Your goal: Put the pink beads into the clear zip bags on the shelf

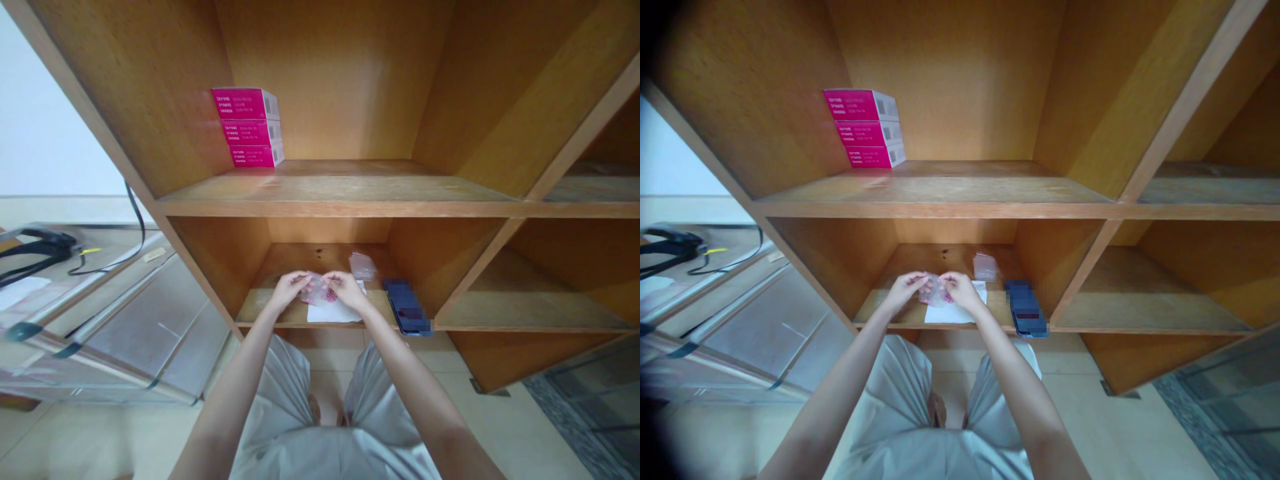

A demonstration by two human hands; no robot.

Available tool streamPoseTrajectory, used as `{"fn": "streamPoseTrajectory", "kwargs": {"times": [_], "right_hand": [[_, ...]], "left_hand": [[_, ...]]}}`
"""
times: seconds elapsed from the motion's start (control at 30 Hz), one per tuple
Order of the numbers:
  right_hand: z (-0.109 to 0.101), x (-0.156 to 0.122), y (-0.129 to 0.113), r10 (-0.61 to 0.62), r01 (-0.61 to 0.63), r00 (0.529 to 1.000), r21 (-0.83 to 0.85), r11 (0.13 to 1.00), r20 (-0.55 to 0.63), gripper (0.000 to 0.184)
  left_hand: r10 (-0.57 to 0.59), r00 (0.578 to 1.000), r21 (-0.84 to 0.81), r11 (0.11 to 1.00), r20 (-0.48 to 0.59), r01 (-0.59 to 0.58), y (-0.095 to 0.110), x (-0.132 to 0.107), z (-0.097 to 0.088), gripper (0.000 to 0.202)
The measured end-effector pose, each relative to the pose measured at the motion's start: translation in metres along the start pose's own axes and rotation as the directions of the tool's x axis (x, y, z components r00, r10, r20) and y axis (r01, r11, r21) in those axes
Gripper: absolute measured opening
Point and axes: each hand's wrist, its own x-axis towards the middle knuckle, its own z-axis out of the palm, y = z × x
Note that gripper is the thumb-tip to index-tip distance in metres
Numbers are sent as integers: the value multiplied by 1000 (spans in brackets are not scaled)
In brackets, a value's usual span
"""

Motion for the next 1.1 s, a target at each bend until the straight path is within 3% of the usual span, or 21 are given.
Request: {"fn": "streamPoseTrajectory", "kwargs": {"times": [0.13, 0.27, 0.73, 1.0, 1.1], "right_hand": [[4, 0, 0, -14, 16, 997, 39, 999, -70, 18], [7, 0, -5, 48, -19, 984, 163, 986, -174, 21], [4, -4, -7, 30, -9, 989, 139, 990, -148, 24], [-3, -5, -4, 54, -35, 992, 151, 988, -117, 23], [-6, -5, -7, 57, -40, 993, 164, 986, -99, 21]], "left_hand": [[-4, 998, -7, 1000, 64, 4, 10, 2, -6, 34], [6, 998, -26, 1000, 56, -5, 15, 3, -6, 37], [46, 985, -152, 986, -164, -71, 17, 1, 14, 28], [18, 993, -216, 976, -117, -43, 13, 3, 17, 24], [11, 999, -233, 972, -52, -23, 13, 5, 20, 23]]}}
